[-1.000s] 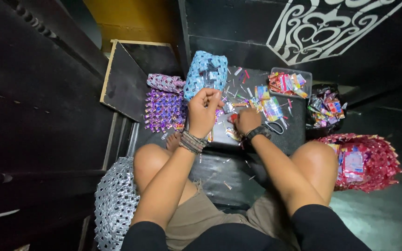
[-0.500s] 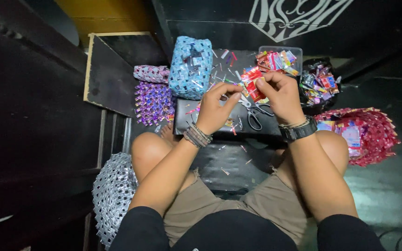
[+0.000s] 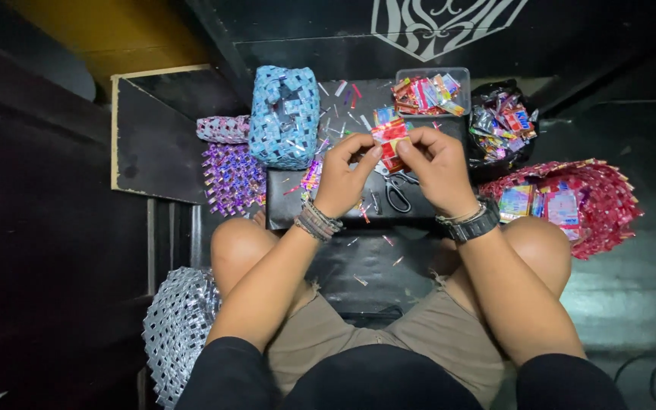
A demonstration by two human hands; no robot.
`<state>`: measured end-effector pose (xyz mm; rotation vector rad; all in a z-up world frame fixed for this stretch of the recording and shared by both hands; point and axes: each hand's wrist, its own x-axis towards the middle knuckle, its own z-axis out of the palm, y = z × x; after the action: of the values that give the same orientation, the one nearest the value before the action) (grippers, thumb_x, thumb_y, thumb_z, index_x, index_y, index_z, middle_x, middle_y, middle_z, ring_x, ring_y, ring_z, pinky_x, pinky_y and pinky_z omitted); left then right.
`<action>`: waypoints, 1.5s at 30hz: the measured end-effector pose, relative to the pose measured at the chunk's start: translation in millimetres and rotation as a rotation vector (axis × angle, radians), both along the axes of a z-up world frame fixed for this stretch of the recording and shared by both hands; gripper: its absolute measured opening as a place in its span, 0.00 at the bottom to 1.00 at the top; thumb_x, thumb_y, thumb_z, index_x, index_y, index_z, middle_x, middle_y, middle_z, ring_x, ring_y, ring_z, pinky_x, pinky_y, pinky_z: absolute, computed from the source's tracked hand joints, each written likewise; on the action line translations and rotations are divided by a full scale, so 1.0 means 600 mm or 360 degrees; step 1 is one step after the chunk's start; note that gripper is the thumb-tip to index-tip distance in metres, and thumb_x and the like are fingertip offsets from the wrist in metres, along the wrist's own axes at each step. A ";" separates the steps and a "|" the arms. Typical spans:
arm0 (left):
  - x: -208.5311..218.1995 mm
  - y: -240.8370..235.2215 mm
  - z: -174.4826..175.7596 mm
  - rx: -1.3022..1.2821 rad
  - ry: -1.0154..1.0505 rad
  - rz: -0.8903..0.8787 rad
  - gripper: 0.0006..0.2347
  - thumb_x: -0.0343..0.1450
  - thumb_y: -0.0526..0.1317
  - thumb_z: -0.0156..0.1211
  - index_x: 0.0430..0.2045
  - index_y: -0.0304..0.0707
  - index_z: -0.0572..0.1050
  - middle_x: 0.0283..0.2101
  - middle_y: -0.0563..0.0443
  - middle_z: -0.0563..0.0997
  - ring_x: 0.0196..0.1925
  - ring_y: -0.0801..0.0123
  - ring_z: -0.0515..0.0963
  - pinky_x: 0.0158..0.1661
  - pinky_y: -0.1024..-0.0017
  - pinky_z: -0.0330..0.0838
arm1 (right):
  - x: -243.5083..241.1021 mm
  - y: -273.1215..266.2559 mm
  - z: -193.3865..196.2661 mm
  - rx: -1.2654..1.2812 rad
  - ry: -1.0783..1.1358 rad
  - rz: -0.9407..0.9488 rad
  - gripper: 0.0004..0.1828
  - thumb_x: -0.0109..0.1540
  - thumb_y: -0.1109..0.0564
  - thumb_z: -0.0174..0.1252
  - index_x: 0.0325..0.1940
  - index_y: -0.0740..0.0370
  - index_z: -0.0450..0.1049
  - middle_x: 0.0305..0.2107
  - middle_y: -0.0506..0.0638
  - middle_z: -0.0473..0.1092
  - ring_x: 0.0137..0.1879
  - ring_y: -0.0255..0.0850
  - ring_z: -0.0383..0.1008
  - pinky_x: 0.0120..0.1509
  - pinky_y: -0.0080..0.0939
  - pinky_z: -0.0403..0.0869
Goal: The person cuts colorful plastic product wrappers with scissors and folds the pieces together by hand to construct small pouches.
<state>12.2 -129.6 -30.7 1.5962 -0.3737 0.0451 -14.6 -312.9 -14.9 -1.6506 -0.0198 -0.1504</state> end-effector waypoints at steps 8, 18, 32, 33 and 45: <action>0.008 -0.010 0.016 -0.0062 0.0117 0.0043 0.05 0.72 0.38 0.65 0.27 0.38 0.80 0.24 0.54 0.77 0.32 0.78 0.75 0.35 0.76 0.74 | -0.014 0.003 0.064 0.0036 0.0199 0.0211 0.03 0.65 0.60 0.64 0.41 0.63 0.77 0.25 0.42 0.67 0.32 0.24 0.67 0.40 0.26 0.71; -0.007 -0.007 0.036 -0.0128 0.0015 0.0126 0.05 0.73 0.37 0.64 0.38 0.38 0.78 0.29 0.50 0.80 0.34 0.77 0.77 0.37 0.77 0.74 | -0.015 -0.007 0.050 0.0177 0.0078 0.0235 0.09 0.69 0.57 0.60 0.39 0.66 0.77 0.24 0.51 0.72 0.34 0.33 0.73 0.42 0.32 0.74; -0.006 0.018 0.030 -0.0211 -0.0111 -0.0160 0.09 0.77 0.43 0.57 0.40 0.37 0.80 0.46 0.47 0.79 0.49 0.72 0.75 0.46 0.72 0.71 | -0.008 0.013 0.055 -0.0053 -0.0138 0.0281 0.07 0.70 0.60 0.57 0.39 0.65 0.75 0.26 0.47 0.67 0.41 0.32 0.64 0.47 0.36 0.68; -0.007 0.017 0.032 -0.0212 -0.0109 -0.0159 0.09 0.77 0.43 0.57 0.40 0.37 0.80 0.46 0.47 0.79 0.49 0.72 0.75 0.46 0.72 0.71 | -0.012 0.023 0.068 -0.0054 -0.0135 0.0283 0.07 0.70 0.60 0.57 0.39 0.65 0.75 0.26 0.47 0.67 0.41 0.32 0.64 0.47 0.36 0.68; 0.002 0.025 0.027 -0.0542 0.0204 -0.0603 0.14 0.80 0.42 0.49 0.47 0.33 0.80 0.55 0.45 0.77 0.63 0.65 0.70 0.63 0.64 0.63 | -0.017 0.036 0.065 0.0044 -0.0049 0.0565 0.06 0.69 0.62 0.57 0.44 0.69 0.77 0.36 0.52 0.75 0.50 0.37 0.70 0.54 0.44 0.72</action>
<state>13.2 -114.4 -14.5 1.1666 -0.5323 -0.2696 -24.9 -291.3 24.2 -1.5909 -0.3303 0.0943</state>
